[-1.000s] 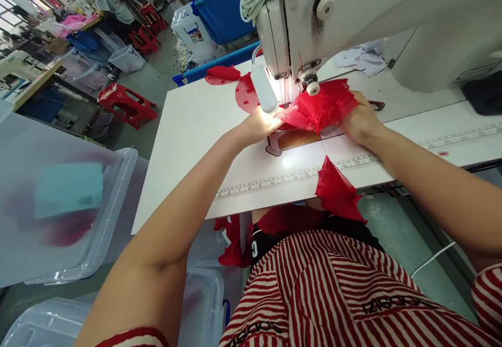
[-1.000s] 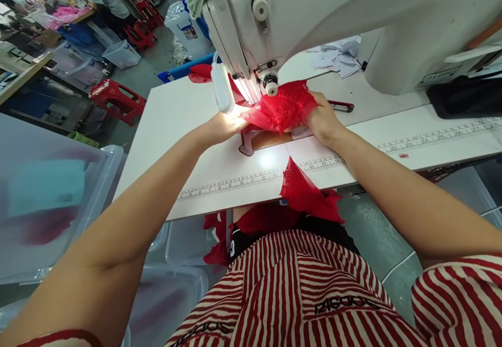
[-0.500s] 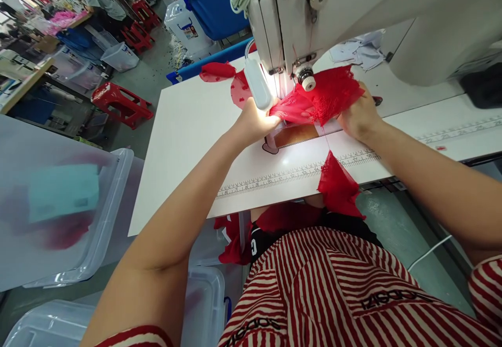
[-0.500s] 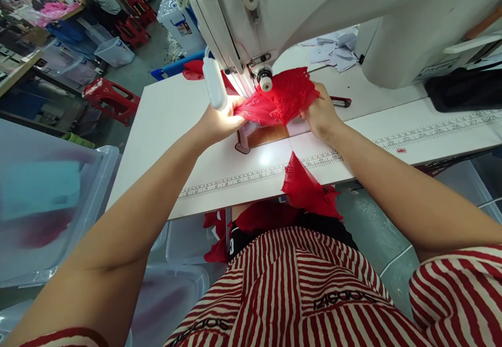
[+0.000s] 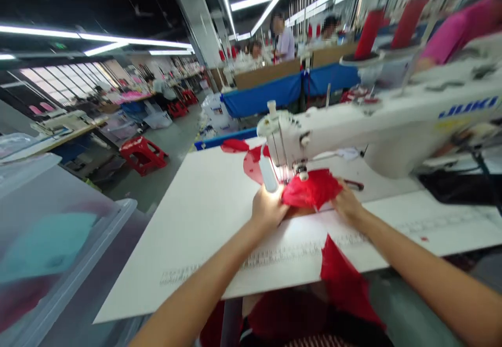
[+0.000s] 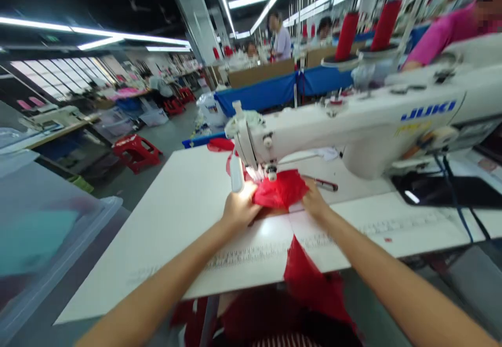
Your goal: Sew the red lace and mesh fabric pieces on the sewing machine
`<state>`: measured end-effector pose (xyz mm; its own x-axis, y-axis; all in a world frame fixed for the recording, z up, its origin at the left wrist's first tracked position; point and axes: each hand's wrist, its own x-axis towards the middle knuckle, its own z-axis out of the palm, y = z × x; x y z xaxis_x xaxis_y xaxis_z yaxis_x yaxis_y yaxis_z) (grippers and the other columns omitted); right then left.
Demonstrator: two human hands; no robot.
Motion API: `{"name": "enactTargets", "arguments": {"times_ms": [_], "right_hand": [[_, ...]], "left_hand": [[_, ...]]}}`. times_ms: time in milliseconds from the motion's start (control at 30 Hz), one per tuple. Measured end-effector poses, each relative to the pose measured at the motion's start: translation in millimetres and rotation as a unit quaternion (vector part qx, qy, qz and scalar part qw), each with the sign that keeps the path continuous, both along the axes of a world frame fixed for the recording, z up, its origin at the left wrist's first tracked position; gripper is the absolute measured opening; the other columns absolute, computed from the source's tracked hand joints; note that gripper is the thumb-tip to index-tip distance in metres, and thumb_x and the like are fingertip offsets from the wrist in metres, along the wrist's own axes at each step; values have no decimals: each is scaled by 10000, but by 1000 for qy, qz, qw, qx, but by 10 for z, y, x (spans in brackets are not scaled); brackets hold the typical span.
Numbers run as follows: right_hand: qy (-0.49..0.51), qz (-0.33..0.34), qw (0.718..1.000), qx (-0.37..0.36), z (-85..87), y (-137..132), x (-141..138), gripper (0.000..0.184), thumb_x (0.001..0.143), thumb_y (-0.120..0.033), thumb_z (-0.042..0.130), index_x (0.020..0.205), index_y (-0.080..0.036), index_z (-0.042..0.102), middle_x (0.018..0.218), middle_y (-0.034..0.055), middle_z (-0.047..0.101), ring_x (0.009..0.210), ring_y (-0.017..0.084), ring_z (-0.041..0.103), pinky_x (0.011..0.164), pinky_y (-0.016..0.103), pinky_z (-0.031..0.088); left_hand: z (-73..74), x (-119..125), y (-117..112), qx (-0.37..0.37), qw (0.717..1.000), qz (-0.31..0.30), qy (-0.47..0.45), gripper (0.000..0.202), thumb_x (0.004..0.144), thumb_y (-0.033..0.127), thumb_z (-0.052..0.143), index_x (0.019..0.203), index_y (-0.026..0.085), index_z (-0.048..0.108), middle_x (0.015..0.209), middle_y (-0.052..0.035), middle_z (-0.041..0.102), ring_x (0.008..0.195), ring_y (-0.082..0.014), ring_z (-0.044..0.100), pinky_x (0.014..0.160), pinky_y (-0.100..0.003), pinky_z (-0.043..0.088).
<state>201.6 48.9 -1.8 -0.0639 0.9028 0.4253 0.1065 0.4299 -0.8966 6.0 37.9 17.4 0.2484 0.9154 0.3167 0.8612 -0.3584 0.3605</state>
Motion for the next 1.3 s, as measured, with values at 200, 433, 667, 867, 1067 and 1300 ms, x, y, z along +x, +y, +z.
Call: {"name": "enactTargets", "arguments": {"times_ms": [200, 433, 667, 867, 1067, 1300], "right_hand": [[-10, 32, 999, 37, 142, -33, -72, 404, 800, -575, 527, 588, -231, 554, 575, 28, 595, 609, 208, 555, 604, 348, 500], [-20, 58, 998, 10, 103, -42, -69, 421, 802, -576, 515, 579, -227, 587, 557, 35, 585, 617, 217, 548, 611, 356, 498], [-63, 100, 993, 1, 72, -39, -24, 390, 833, -540, 458, 645, -212, 555, 641, 34, 596, 637, 206, 527, 636, 359, 477], [-197, 195, 961, -4, 203, -67, 43, 63, 802, -225, 512, 791, -226, 574, 746, 1, 619, 673, 171, 522, 629, 293, 403], [-434, 227, 865, 107, 317, -34, -31, 211, 907, -128, 366, 722, -194, 444, 808, 32, 543, 703, 144, 469, 600, 268, 336], [-570, 97, 786, 219, 216, -7, -62, 225, 866, -45, 406, 730, -195, 505, 743, 18, 543, 623, 145, 458, 518, 289, 253]], "left_hand": [[-66, -62, 17, 85, 996, -18, 29, 183, 686, 109, 513, 572, 195, 399, 643, 7, 490, 548, -126, 452, 513, -232, 309], [-169, -103, 27, 149, 987, -21, 60, 178, 647, 63, 507, 561, 186, 411, 612, 3, 481, 549, -132, 441, 503, -255, 254], [-201, -165, -6, 244, 965, -52, 86, 207, 712, 37, 529, 572, 174, 462, 567, -5, 492, 656, -172, 460, 655, -315, 336], [-268, -188, 32, 309, 939, -114, 99, 279, 836, 33, 474, 596, 172, 503, 605, -5, 510, 670, -156, 461, 630, -291, 339], [-295, -172, 28, 324, 926, -149, 123, 307, 839, 10, 420, 587, 176, 475, 598, -2, 476, 561, -140, 406, 511, -281, 270], [-226, -159, -1, 308, 927, -156, 144, 296, 833, 3, 408, 603, 180, 466, 602, 0, 470, 523, -128, 402, 476, -273, 247]]}}
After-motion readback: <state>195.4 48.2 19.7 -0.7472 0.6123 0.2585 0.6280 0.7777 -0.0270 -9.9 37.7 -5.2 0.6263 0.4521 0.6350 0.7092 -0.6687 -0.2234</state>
